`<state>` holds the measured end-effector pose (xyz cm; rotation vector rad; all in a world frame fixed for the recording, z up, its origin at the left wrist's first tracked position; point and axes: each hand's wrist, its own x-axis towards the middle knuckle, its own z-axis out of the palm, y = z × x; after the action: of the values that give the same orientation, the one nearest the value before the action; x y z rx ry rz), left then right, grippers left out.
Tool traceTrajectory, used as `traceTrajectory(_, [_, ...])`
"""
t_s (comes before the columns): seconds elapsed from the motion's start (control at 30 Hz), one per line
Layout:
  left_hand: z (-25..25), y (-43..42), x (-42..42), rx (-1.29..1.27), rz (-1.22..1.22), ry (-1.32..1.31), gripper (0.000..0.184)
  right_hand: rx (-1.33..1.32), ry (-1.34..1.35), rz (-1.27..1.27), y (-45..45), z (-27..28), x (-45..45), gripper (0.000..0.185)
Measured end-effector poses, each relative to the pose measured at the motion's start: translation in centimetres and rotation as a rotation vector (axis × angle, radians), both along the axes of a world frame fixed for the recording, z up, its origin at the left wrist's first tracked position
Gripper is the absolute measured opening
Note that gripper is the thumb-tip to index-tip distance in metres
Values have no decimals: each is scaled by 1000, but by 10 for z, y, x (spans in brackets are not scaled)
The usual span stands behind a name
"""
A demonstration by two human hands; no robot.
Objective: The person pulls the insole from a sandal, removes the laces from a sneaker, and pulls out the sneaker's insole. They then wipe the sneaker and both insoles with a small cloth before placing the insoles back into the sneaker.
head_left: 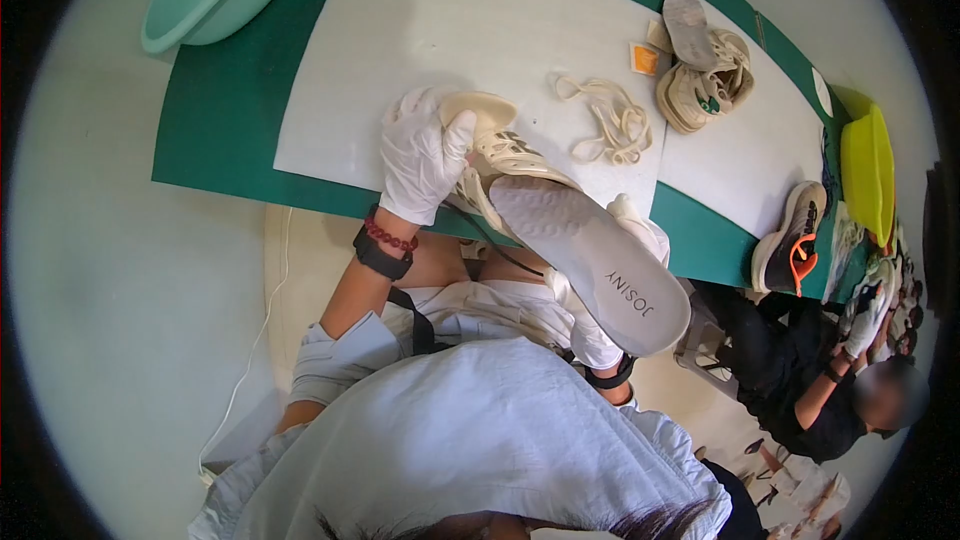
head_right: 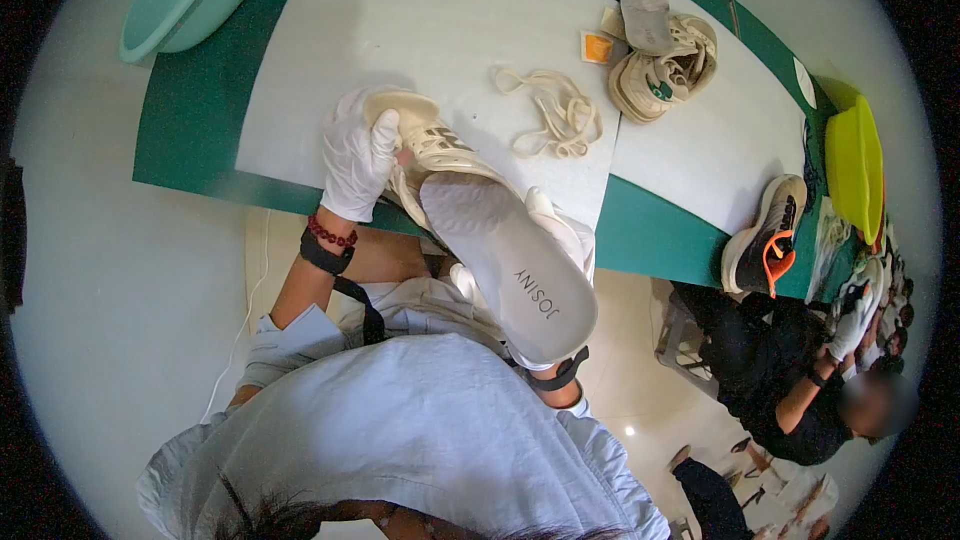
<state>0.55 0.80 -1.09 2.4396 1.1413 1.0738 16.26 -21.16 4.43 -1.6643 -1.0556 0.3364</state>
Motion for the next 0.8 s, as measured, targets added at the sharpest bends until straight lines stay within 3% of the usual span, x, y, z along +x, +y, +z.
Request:
traceTrajectory(0.1, [4, -1, 0, -37, -9, -7, 51, 79, -339, -46, -2, -7, 13, 83])
traceTrajectory(0.2, [9, -4, 2, -73, -5, -30, 52, 208, -524, -95, 1, -28, 30, 92])
traceTrajectory(0.5, [4, -1, 1, -25, 4, -13, 50, 150, -357, -91, -1, -13, 19, 96])
traceTrajectory(0.63, [7, -1, 1, -17, -4, -8, 50, 209, -496, -112, -6, -28, 32, 91])
traceTrajectory(0.8, [5, -1, 1, -3, -2, -21, 49, 135, -286, -97, -6, 2, 17, 85])
